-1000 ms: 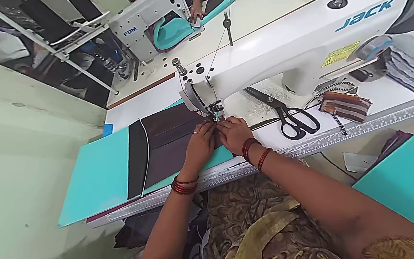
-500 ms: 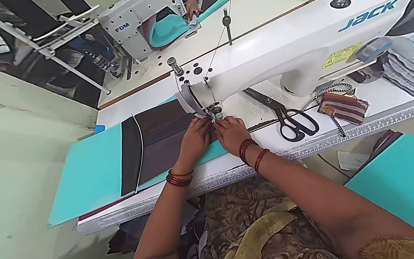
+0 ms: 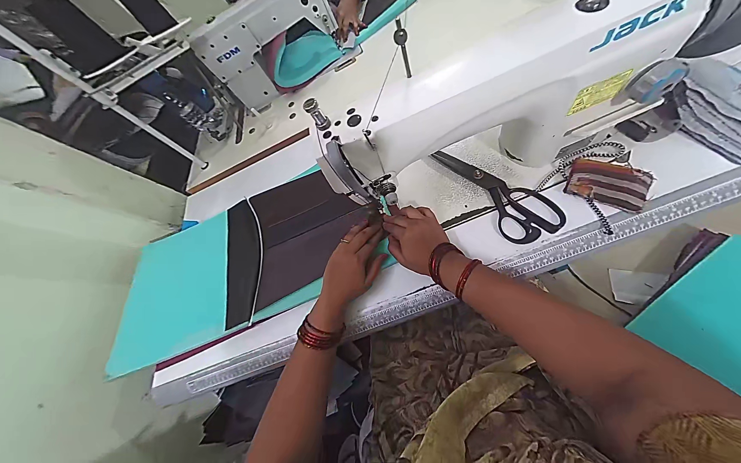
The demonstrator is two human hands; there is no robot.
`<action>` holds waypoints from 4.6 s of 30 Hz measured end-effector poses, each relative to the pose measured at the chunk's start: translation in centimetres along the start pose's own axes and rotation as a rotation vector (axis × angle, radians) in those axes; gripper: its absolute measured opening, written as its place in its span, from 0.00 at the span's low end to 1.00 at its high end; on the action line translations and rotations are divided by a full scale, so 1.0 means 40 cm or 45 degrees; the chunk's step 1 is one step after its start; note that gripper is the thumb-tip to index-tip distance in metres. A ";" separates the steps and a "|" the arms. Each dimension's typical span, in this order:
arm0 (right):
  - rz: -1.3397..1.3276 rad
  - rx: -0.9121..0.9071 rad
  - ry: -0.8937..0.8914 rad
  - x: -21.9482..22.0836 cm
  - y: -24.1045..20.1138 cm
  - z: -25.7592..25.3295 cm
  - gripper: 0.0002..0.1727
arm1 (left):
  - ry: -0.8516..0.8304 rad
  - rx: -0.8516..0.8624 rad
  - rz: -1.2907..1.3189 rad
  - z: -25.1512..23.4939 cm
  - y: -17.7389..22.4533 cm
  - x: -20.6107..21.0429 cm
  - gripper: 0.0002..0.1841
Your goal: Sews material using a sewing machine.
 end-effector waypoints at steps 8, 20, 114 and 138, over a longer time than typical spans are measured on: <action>0.044 0.072 -0.059 -0.002 -0.002 -0.016 0.23 | 0.019 0.084 -0.036 -0.021 -0.023 -0.001 0.26; -0.006 0.040 0.050 0.001 0.011 -0.017 0.22 | 0.073 0.116 -0.037 -0.054 -0.068 -0.006 0.24; -1.688 0.761 -0.444 0.017 -0.043 0.485 0.16 | -0.032 -0.626 -0.024 0.043 -0.023 -0.022 0.26; -2.155 0.522 -0.416 0.137 -0.219 0.259 0.15 | 0.355 -0.167 -0.039 0.471 0.412 -0.100 0.19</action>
Point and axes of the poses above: each hand's wrist, its own z-axis away from the middle knuckle, its own x-axis out of the palm, y = z × x, the point moved 5 cm from there along -z, towards the middle knuckle, and after that the axes turned 12 degrees about -y, right-handed, at the moved point
